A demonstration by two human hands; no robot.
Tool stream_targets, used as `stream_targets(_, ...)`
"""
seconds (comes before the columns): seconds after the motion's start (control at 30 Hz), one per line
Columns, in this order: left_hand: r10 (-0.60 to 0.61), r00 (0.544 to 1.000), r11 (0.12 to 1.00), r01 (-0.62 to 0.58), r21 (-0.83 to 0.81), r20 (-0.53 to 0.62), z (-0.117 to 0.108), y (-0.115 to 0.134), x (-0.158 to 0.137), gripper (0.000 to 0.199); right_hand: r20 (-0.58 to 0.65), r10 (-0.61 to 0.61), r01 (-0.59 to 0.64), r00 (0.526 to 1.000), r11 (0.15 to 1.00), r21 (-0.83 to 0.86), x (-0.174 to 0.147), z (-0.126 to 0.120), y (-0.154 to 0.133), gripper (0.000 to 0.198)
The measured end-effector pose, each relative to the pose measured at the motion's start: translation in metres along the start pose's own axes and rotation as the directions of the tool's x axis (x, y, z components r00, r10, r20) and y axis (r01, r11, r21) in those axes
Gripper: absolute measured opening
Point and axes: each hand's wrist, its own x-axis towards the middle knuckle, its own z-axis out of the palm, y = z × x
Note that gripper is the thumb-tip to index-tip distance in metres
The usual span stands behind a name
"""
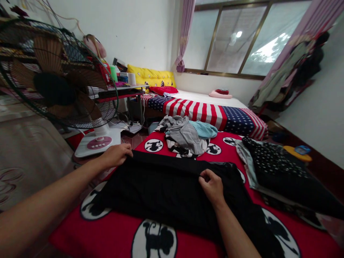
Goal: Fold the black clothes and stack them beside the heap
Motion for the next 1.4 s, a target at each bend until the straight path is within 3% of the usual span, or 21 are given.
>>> stream_targets(0.1, 0.046, 0.993, 0.999, -0.042, -0.031, 0.107, -0.001, 0.015, 0.005, 0.029, 0.041, 0.011, -0.010, 0.999, 1.000, -0.023, 0.000, -0.001, -0.002, 0.010)
stream_targets(0.27, 0.083, 0.994, 0.989, -0.074, -0.125, 0.067, 0.013, 0.080, 0.029, 0.027, 0.053, 0.057, -0.053, 0.997, 0.996, -0.076, 0.001, 0.000, -0.003, 0.023)
stream_targets(0.4, 0.142, 0.990, 0.963, -0.137, -0.232, 0.002, 0.049, 0.140, 0.051, 0.053, 0.055, 0.059, -0.053, 0.997, 0.994, -0.095, 0.001, 0.001, 0.001, 0.025)
stream_targets(0.53, 0.095, 0.993, 0.970, -0.077, -0.232, 0.070, 0.087, 0.174, 0.058, 0.061, 0.082, 0.059, -0.051, 0.995, 0.994, -0.094, 0.001, 0.001, 0.004, 0.027)
stream_targets(0.67, 0.065, 0.995, 0.979, -0.049, -0.196, 0.075, 0.100, 0.183, 0.052, 0.060, 0.099, 0.080, -0.071, 0.992, 0.993, -0.094, 0.002, 0.001, 0.005, 0.027)
stream_targets(0.87, 0.070, 0.993, 0.977, -0.049, -0.208, 0.099, 0.092, 0.185, 0.043, 0.059, 0.071, 0.090, -0.083, 0.993, 0.992, -0.098, 0.002, 0.002, 0.001, 0.023)
stream_targets(1.1, -0.058, 0.998, 0.929, 0.040, -0.367, -0.039, 0.102, 0.209, 0.061, 0.042, 0.023, 0.060, -0.058, 0.998, 0.994, -0.089, 0.000, 0.002, -0.004, 0.017)
stream_targets(1.27, 0.082, 0.994, 0.944, -0.102, -0.315, -0.075, 0.119, 0.223, 0.066, 0.049, 0.002, 0.052, -0.052, 0.999, 0.998, -0.045, 0.000, 0.005, -0.003, 0.017)
stream_targets(1.4, 0.116, 0.990, 0.959, -0.133, -0.249, -0.083, 0.123, 0.221, 0.063, 0.049, 0.003, 0.056, -0.056, 0.998, 0.998, 0.038, 0.000, 0.004, -0.006, 0.017)
